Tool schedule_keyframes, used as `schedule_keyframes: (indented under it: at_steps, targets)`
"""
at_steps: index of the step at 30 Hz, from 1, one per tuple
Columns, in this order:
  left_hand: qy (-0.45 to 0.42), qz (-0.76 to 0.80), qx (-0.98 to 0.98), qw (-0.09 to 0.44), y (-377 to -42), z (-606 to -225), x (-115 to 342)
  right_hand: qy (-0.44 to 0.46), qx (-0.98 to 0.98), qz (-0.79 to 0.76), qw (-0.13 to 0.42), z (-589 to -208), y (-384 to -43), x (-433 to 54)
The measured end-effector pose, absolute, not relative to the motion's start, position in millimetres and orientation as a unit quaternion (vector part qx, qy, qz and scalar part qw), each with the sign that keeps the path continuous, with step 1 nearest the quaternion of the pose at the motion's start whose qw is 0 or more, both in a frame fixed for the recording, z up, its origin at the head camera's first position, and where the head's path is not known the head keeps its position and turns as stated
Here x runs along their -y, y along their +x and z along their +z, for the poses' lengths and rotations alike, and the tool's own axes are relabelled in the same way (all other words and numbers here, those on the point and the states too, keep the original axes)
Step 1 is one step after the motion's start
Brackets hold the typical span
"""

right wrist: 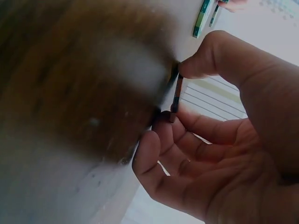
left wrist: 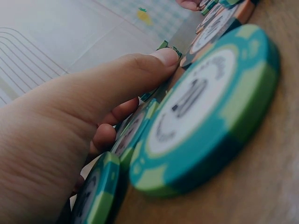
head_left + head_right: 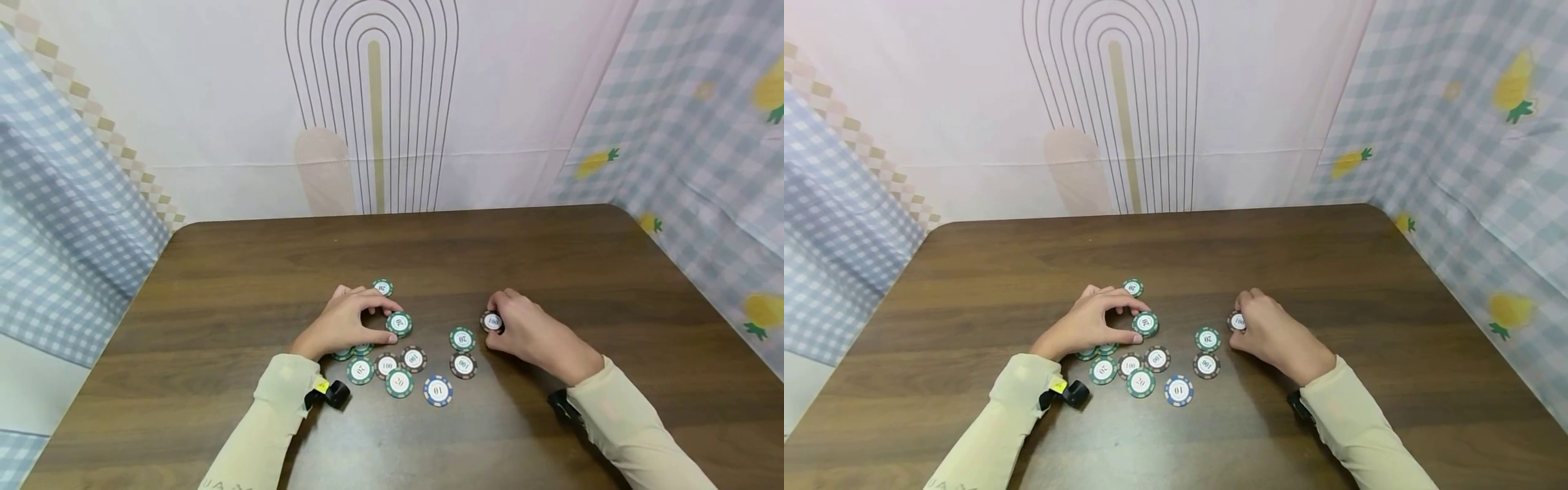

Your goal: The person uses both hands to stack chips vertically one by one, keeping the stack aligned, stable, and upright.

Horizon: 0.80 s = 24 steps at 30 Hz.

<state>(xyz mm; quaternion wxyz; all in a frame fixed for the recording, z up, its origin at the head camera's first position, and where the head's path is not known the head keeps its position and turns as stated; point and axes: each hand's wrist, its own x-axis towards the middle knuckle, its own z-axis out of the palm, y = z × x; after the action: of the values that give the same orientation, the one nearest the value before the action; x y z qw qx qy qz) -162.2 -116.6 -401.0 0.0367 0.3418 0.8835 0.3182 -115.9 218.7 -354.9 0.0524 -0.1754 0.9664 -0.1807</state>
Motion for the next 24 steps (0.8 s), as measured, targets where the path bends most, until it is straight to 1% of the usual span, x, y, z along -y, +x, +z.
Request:
schedule_keyframes:
  at_steps: [13,24]
  targets:
    - [0.337,0.316,-0.886,0.039,-162.4,-403.4,116.4,-0.207,-0.951,-0.230,0.010,-357.5,-110.7,-220.7]
    - [0.340,0.313,-0.886,0.037,-164.1,-402.4,116.5,-0.224,-0.938,-0.266,-0.001,-355.6,-111.7,-207.0]
